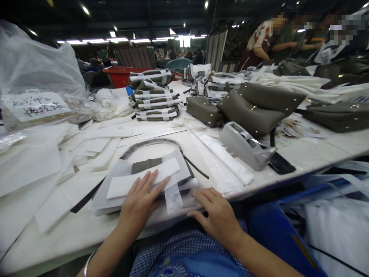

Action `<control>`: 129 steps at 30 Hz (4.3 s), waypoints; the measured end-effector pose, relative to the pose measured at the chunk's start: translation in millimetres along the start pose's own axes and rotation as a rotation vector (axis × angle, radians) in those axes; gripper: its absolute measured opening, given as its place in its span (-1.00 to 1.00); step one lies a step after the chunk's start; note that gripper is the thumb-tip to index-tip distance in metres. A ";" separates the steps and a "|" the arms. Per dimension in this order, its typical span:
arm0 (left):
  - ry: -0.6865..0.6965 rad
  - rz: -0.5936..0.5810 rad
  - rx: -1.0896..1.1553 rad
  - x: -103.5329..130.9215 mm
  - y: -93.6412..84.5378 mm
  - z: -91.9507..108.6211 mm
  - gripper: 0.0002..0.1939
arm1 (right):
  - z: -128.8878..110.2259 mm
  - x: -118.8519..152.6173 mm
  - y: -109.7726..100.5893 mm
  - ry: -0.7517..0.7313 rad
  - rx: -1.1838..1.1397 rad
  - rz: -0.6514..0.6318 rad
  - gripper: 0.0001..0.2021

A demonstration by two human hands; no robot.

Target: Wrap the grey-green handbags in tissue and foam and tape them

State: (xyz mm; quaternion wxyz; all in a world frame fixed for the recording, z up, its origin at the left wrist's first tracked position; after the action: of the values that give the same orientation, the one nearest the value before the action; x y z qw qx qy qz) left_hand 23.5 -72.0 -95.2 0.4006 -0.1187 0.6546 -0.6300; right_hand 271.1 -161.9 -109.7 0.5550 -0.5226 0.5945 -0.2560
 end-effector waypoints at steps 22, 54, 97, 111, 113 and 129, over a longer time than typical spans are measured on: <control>0.025 0.046 -0.041 -0.3 3.0 2.1 -0.07 | -8.1 30.7 -5.5 0.315 -0.414 -0.631 -0.88; 0.029 0.309 -0.050 6.3 32.3 1.1 -0.52 | -9.7 -175.2 16.8 -0.480 0.212 -0.435 -0.72; -0.035 0.091 -0.010 3.0 11.3 7.0 -0.32 | -4.6 -59.3 -15.7 -0.743 0.096 0.128 -0.57; -0.026 0.106 0.030 4.9 11.1 6.8 -0.31 | -8.1 -40.4 -6.6 -0.806 0.147 0.175 -0.67; -0.029 0.105 0.034 5.0 12.5 6.0 -0.31 | -5.3 -40.2 -6.6 -0.841 0.138 0.150 -0.72; -0.007 0.126 0.020 4.3 14.8 5.8 -0.40 | -9.1 -80.7 -0.4 -0.523 0.101 0.148 -0.62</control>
State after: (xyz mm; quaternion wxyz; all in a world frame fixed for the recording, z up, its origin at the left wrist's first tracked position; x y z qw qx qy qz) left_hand 29.7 -76.5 -109.7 0.4428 -0.0756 0.6531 -0.6097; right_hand 249.7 -91.5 -75.4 0.7323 -0.4975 0.4540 -0.1003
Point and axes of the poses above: each hand's wrist, its own x-axis away from the middle knuckle, its own y-axis out of the palm, z = x × y, the point moved 1 cm from there along -x, towards the middle knuckle, and after that the axes turned 13 degrees about x, right-handed, at the moved point
